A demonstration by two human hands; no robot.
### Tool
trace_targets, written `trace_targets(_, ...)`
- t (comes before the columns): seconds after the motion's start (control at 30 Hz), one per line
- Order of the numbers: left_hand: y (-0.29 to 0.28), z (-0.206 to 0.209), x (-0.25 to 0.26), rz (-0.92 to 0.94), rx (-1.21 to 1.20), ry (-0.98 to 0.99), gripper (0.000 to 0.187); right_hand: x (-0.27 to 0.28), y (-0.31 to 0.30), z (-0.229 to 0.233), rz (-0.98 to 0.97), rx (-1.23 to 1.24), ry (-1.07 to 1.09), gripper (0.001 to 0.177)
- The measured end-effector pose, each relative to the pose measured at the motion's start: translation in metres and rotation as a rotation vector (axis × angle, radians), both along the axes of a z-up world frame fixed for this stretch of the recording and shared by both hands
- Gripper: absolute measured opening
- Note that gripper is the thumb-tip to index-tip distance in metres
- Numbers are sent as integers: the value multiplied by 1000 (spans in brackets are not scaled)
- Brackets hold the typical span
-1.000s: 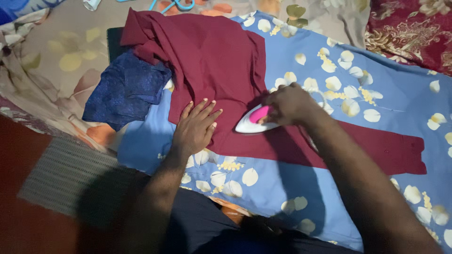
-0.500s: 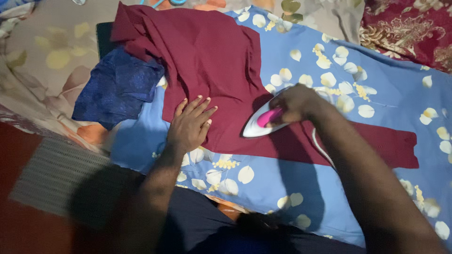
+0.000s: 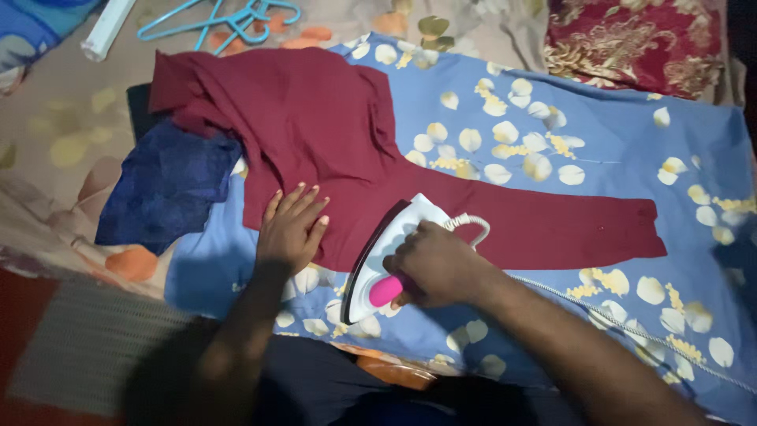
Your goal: The person irons a maroon long-sleeved shirt laid out on a bed. They use a pink and white electric iron to smooth the sleeves and body of the shirt, frequently adjusting the fabric with their hands. The person flips the shirt over to iron the other side and continues smoothing the fabric until the end of the clip.
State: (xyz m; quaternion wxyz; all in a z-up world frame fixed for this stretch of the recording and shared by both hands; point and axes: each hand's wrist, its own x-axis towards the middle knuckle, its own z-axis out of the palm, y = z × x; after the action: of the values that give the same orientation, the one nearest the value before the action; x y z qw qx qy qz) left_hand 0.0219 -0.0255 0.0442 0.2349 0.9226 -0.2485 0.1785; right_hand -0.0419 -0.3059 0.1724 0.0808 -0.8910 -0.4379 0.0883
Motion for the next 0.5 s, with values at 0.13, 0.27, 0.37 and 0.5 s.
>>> trace_targets(0.13, -17, 4, -7, 139, -134, -32, 31, -23, -36, 8, -180, 149, 58, 54)
trace_targets(0.27, -58, 8, -15, -70, -72, -66, 34, -46, -93, 14, -582, 218, 147, 53)
trace_targets(0.37, -100, 9, -18, -228, -53, -6, 44, -52, -134, 12, -953, 340, 298, 52)
trace_targets(0.5, -139, 7, 2, -232, 217, 84, 58, -48, -183, -6, -1296, 303, 539, 43)
